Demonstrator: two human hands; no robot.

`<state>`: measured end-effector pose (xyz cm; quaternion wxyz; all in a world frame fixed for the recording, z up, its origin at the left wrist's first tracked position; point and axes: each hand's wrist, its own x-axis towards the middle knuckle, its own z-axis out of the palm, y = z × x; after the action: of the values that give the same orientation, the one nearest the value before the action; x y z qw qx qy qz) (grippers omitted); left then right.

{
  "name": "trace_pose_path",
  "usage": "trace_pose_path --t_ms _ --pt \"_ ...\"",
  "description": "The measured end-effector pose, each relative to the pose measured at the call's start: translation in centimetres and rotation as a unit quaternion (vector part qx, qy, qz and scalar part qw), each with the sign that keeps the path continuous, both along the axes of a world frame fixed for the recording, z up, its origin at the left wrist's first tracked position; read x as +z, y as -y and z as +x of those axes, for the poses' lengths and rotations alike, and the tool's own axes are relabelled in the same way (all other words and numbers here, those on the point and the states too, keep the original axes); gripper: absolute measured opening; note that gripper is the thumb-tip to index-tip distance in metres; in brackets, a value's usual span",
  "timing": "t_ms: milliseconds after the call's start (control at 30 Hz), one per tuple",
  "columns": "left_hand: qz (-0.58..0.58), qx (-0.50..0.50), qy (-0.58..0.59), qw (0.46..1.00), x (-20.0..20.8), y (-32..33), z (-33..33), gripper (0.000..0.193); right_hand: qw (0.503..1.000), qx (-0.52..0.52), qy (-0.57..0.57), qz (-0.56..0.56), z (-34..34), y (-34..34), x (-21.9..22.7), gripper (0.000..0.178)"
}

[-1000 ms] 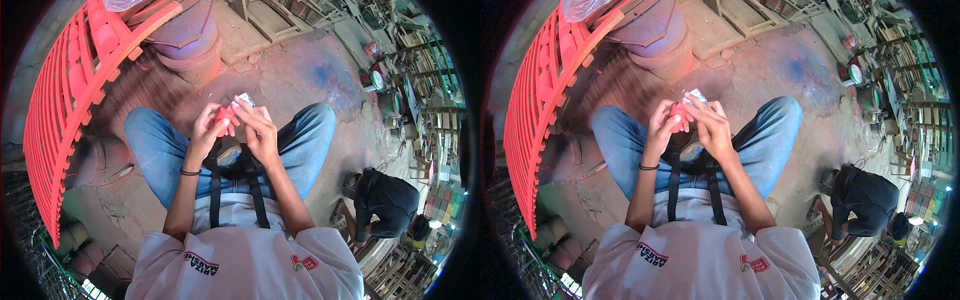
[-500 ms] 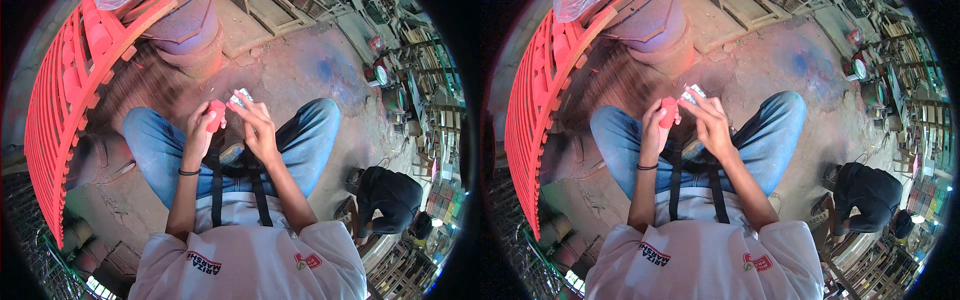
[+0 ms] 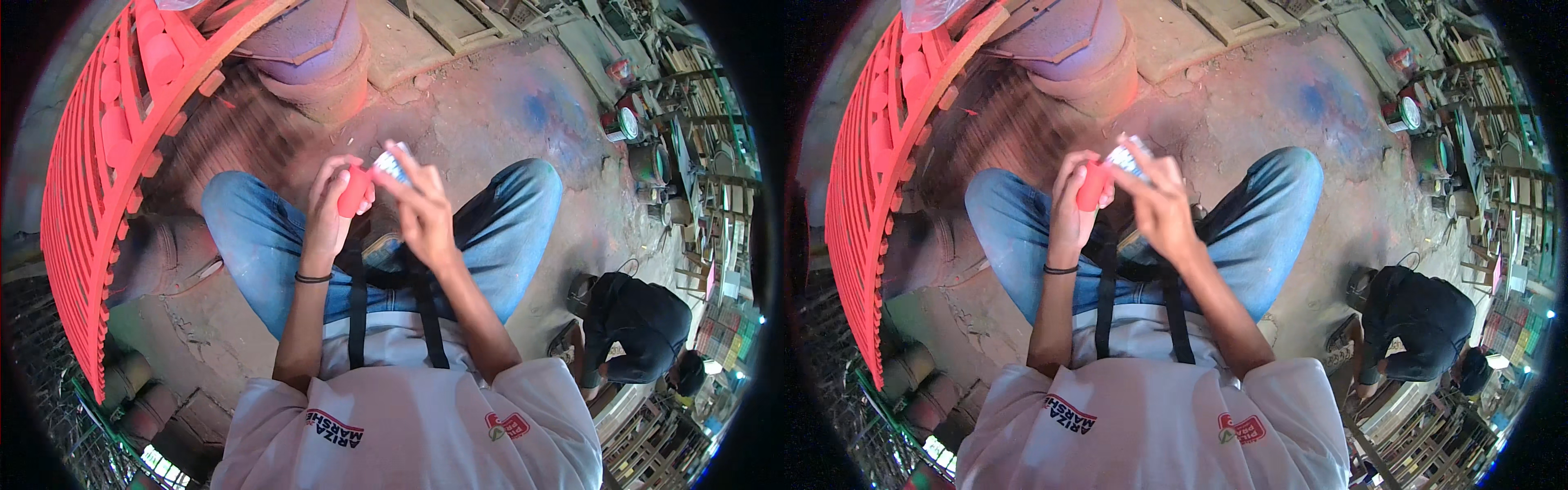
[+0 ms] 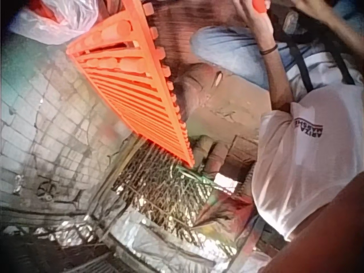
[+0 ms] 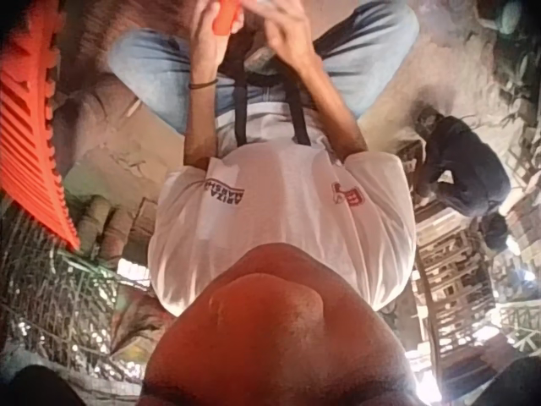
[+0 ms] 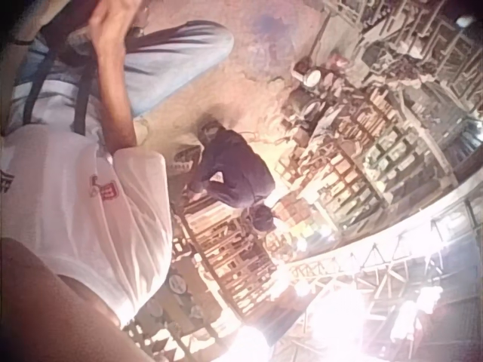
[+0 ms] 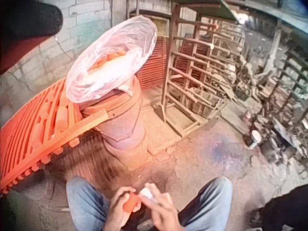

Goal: Assemble small red-painted furniture components using hands.

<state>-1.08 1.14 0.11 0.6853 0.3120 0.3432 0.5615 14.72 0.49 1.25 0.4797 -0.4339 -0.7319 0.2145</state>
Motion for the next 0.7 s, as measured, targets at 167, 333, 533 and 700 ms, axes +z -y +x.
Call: trace_pose_path --t_ms 167,333,533,700 --pt "0.002 -0.011 0.014 1.000 -0.4 -0.4 -0.2 0.021 0.981 -0.100 -0.098 -0.135 0.3 -1.0 -2.2 0.046" --pt "-0.016 0.051 0.005 0.999 -0.6 0.1 -0.1 0.024 0.981 -0.034 -0.072 -0.176 -0.6 0.9 -1.2 0.052" --pt "-0.034 -0.013 0.069 0.997 -0.8 -0.2 -0.1 0.043 0.997 -0.048 0.029 -0.047 -0.4 0.0 -2.5 0.056" --pt "-0.036 -0.067 0.163 0.984 0.3 0.1 0.1 0.051 0.991 -0.101 0.027 -0.079 0.3 0.2 -2.3 0.054"
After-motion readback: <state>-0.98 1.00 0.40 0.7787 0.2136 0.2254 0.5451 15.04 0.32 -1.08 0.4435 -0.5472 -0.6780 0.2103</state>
